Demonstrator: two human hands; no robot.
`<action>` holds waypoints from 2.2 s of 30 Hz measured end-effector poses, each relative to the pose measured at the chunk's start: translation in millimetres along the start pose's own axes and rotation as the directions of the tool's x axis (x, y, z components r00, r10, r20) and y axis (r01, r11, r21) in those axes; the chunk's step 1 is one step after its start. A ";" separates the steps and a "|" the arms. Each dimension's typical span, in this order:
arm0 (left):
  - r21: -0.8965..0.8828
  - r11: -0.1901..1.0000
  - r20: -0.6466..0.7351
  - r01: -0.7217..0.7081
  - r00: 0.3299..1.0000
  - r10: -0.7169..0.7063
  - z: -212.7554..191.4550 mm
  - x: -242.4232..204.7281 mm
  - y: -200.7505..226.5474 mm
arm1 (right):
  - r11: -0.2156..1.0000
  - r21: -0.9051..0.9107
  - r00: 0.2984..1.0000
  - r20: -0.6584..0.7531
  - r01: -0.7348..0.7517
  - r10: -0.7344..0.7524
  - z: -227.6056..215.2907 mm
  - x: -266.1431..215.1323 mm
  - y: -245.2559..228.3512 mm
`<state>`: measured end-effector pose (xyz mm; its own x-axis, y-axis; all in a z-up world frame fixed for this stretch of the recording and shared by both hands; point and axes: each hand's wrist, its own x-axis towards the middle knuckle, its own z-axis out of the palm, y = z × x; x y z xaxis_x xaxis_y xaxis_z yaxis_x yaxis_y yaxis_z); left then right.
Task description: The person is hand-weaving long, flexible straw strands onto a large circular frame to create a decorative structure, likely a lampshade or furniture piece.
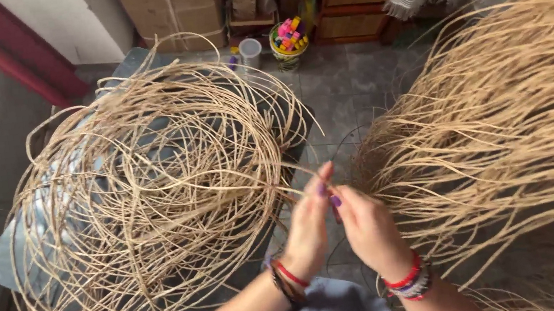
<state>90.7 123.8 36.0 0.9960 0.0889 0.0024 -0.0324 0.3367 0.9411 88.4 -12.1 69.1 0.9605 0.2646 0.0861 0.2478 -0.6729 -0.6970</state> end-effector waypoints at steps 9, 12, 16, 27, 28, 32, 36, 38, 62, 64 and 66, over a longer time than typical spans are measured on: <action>-0.521 0.847 -0.380 -0.100 0.916 -0.125 -63.8 34.1 47.8 | 0.995 -0.051 0.993 0.070 -0.091 0.094 -29.1 -14.2 43.3; -0.547 0.837 -0.403 -0.005 0.878 -0.258 -30.7 23.4 52.7 | 0.996 0.008 0.992 0.091 -0.087 0.086 -8.5 -0.5 28.1; -0.319 0.945 -0.077 0.078 0.991 -0.108 -19.9 14.6 8.8 | 0.994 0.091 0.996 0.053 0.069 -0.073 9.0 9.9 9.8; -0.347 0.936 -0.194 0.057 0.972 -0.131 -31.0 29.5 24.5 | 0.947 0.315 0.994 0.099 -0.065 0.035 -6.0 4.8 26.3; -0.290 0.942 -0.086 0.168 0.976 -0.201 -23.0 22.6 25.9 | 0.961 0.268 0.995 0.089 -0.068 0.045 -3.8 7.3 15.2; -0.364 0.914 0.005 0.181 0.981 -0.193 -24.0 21.5 28.4 | 0.968 0.243 0.996 0.078 -0.057 0.039 -4.8 2.3 8.3; -0.462 0.881 -0.204 0.106 0.954 -0.221 -59.2 38.9 40.9 | 0.962 0.234 0.988 0.093 -0.144 0.125 -14.9 -15.2 25.7; -0.430 0.900 -0.181 0.074 0.969 -0.167 -63.4 38.4 43.9 | 0.961 0.199 0.981 0.053 -0.192 0.185 -13.6 -18.5 22.9; -0.609 0.754 0.306 0.247 0.950 -0.064 45.9 -28.8 18.2 | 0.911 0.262 0.917 -0.157 -0.318 0.366 -54.4 -157.6 53.0; -0.368 0.887 0.422 0.279 0.900 -0.108 51.6 -35.8 20.5 | 0.932 0.192 0.914 -0.212 -0.309 0.347 -75.8 -181.8 41.8; -0.106 0.960 0.522 0.260 0.836 -0.169 57.0 -46.1 27.7 | 0.944 0.116 0.908 -0.260 -0.308 0.328 -94.7 -211.7 35.3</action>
<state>48.7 75.6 81.3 0.8813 -0.4721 0.0196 0.2195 0.4458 0.8678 -94.1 -157.4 93.7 0.9865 -0.1599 0.0347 -0.0761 -0.6364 -0.7676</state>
